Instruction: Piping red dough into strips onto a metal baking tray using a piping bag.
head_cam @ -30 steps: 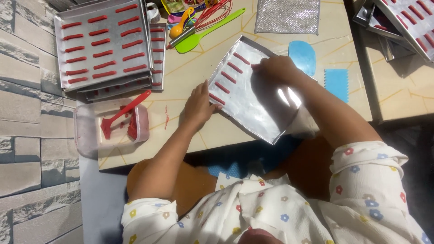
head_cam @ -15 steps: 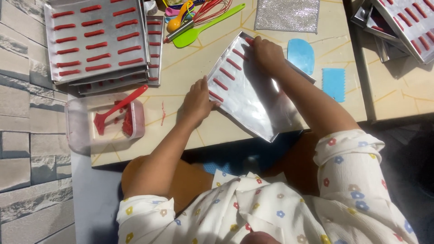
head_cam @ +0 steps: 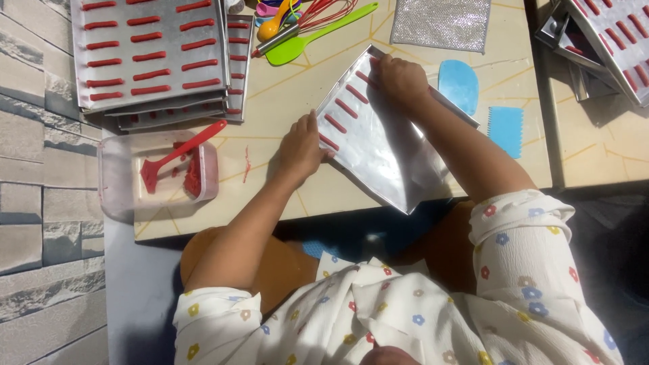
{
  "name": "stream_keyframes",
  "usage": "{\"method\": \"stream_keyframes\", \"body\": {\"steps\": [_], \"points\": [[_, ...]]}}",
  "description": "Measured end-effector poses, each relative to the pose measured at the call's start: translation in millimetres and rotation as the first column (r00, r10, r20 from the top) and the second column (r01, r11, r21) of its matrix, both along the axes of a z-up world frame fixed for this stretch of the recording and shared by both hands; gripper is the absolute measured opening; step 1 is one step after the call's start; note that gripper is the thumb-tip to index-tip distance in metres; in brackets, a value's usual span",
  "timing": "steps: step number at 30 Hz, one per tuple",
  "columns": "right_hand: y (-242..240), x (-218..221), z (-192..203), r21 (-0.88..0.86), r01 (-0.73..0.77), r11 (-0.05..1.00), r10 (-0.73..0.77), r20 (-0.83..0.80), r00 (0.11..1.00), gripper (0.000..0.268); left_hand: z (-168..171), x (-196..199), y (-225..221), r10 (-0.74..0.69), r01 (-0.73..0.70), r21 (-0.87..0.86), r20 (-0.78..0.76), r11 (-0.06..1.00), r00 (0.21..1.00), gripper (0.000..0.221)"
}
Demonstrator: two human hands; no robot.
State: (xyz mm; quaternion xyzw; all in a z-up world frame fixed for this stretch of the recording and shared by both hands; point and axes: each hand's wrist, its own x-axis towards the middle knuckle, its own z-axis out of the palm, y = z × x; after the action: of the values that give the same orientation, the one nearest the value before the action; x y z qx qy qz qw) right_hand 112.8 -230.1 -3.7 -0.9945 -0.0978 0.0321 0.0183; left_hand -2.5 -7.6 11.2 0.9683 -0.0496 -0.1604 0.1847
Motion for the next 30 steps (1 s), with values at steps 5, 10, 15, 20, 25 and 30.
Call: {"method": "stream_keyframes", "body": {"steps": [5,10,15,20,25,30], "points": [[3,-5,12,-0.007,-0.011,1.000,0.011,-0.020,1.000,0.046,-6,1,0,-0.012,0.012,0.013,-0.005,1.000,1.000,0.097],[10,-13,31,0.066,0.050,0.997,-0.044,-0.101,0.994,0.050,-6,1,1,-0.019,0.019,0.024,0.001,1.000,1.000,0.100],[4,-6,18,-0.197,-0.128,0.972,0.123,-0.036,0.992,0.043,-2,0,1,0.000,0.000,0.000,-0.014,1.000,1.000,0.096],[6,-11,24,-0.225,-0.153,0.962,0.149,-0.039,0.988,0.038,-2,1,0,0.004,-0.003,0.016,-0.034,1.000,0.999,0.097],[11,-18,45,-0.140,-0.080,0.987,0.059,-0.147,0.987,0.036,-4,1,2,0.003,-0.003,0.001,-0.031,1.000,1.000,0.098],[7,-21,42,-0.202,-0.132,0.970,0.107,-0.130,0.986,0.035,-12,2,3,-0.005,0.005,-0.003,0.008,1.000,1.000,0.099]]}}
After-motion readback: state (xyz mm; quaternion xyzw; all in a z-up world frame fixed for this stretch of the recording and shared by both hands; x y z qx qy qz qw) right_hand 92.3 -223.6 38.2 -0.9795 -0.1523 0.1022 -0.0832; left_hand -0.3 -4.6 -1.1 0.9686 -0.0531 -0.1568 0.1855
